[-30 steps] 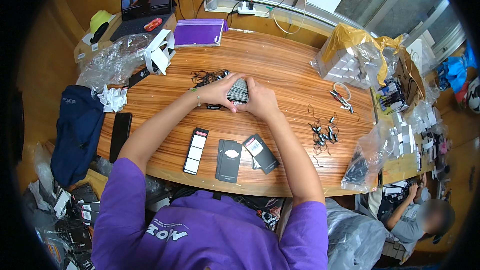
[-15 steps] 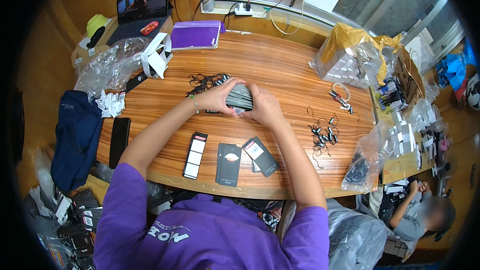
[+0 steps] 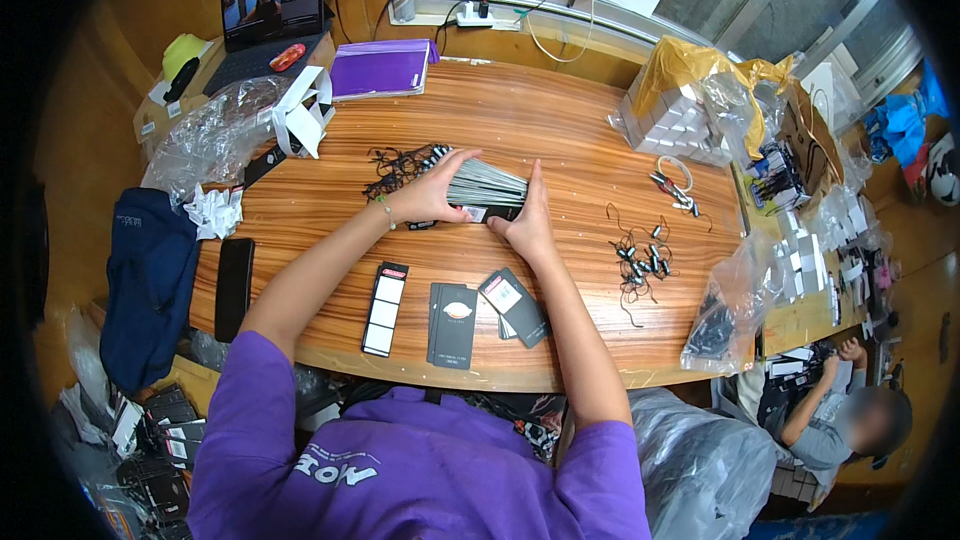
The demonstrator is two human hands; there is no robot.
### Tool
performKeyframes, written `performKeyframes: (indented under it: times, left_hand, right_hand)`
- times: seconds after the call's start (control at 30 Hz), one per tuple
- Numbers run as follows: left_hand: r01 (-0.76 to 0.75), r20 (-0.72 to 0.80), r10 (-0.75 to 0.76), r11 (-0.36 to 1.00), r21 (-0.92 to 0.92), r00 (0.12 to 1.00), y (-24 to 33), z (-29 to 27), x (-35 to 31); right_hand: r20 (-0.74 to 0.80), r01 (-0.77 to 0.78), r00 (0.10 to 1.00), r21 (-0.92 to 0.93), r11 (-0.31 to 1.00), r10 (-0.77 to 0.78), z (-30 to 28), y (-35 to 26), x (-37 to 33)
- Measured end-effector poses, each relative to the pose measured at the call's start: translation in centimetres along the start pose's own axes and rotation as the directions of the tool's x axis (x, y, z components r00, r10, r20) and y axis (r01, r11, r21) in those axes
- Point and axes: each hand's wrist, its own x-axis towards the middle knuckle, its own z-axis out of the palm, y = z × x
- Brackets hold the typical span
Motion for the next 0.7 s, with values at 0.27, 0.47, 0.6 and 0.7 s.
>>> performKeyframes:
  times: [0.27,0.47,0.6,0.7]
  left_hand:
    - [0.061,0.048,-0.062,0.998,0.023,0.997,0.6,-0.2,0.1]
    - [0.035,-0.033,-0.039,0.993,-0.113,0.999,-0.4,1.1,0.2]
    - [0.029,-0.033,-0.034,0.992,-0.126,0.999,-0.3,1.3,0.2]
    - [0.052,0.001,-0.052,0.993,-0.103,0.999,-0.1,0.9,0.4]
  right_hand:
    - [-0.040,0.146,0.988,-0.077,0.986,-0.149,-0.4,-0.1,-0.5]
    - [-0.058,0.142,0.989,0.045,0.989,-0.139,0.4,-0.5,-0.8]
    - [-0.059,0.162,0.986,0.058,0.985,-0.159,0.5,-0.1,-0.8]
    - [0.021,0.128,0.992,-0.049,0.991,-0.127,-0.2,-0.4,-0.5]
